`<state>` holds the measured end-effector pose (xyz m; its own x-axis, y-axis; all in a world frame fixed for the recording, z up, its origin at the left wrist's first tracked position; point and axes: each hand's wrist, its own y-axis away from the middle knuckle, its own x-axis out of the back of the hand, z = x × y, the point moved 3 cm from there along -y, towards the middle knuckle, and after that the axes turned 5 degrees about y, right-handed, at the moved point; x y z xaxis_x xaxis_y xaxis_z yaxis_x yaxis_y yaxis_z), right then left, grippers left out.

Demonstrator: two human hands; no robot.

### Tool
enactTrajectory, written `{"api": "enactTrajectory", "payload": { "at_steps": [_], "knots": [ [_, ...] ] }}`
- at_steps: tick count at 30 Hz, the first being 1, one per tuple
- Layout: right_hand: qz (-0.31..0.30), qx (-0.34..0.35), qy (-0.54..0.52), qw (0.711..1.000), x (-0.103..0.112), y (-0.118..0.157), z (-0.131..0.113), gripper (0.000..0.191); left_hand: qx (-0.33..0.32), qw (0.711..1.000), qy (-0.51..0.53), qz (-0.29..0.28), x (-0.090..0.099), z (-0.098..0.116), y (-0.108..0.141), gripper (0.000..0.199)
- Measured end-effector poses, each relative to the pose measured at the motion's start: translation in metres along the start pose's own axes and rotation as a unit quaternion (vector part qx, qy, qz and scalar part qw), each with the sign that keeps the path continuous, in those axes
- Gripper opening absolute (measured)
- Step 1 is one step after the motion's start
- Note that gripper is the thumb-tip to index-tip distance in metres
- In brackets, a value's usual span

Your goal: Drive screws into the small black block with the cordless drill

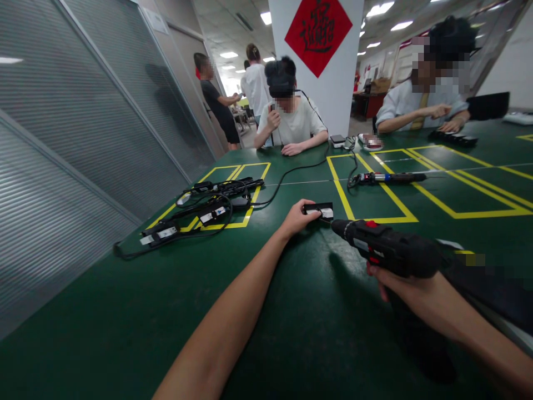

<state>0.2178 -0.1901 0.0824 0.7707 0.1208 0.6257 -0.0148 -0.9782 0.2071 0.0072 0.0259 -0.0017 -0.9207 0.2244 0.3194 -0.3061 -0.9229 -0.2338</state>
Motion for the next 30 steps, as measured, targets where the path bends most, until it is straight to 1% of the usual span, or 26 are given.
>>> {"api": "enactTrajectory", "payload": {
  "at_steps": [4,9,13,18,22,24,27,30],
  "knots": [
    [-0.011,0.002,0.005,1.000,0.000,-0.002,0.003,0.030,-0.004,1.000,0.008,-0.002,0.000,-0.004,-0.002,0.050],
    [-0.010,0.013,0.011,1.000,0.000,-0.004,0.005,0.034,-0.008,1.000,0.016,-0.005,0.000,-0.004,-0.002,0.050],
    [-0.009,0.013,0.002,1.000,0.000,-0.004,0.009,0.028,-0.008,1.000,0.015,-0.007,0.000,-0.004,-0.001,0.051],
    [-0.010,0.013,0.009,1.000,-0.003,-0.007,0.013,0.037,-0.005,1.000,0.009,-0.005,0.000,-0.005,-0.002,0.051],
    [-0.006,0.023,-0.015,1.000,-0.003,-0.007,0.010,0.026,-0.008,1.000,0.008,-0.002,-0.001,-0.006,-0.003,0.050],
    [-0.011,0.024,-0.012,1.000,-0.003,-0.006,0.008,0.027,-0.007,1.000,0.005,-0.002,-0.001,-0.006,-0.003,0.051],
    [-0.009,0.014,0.012,1.000,-0.001,-0.003,0.006,0.035,-0.006,1.000,0.008,-0.002,-0.001,-0.005,-0.002,0.051],
    [0.002,0.026,0.002,1.000,0.000,-0.004,0.006,0.028,-0.009,1.000,0.019,-0.010,-0.001,-0.005,-0.001,0.052]
  ]
}}
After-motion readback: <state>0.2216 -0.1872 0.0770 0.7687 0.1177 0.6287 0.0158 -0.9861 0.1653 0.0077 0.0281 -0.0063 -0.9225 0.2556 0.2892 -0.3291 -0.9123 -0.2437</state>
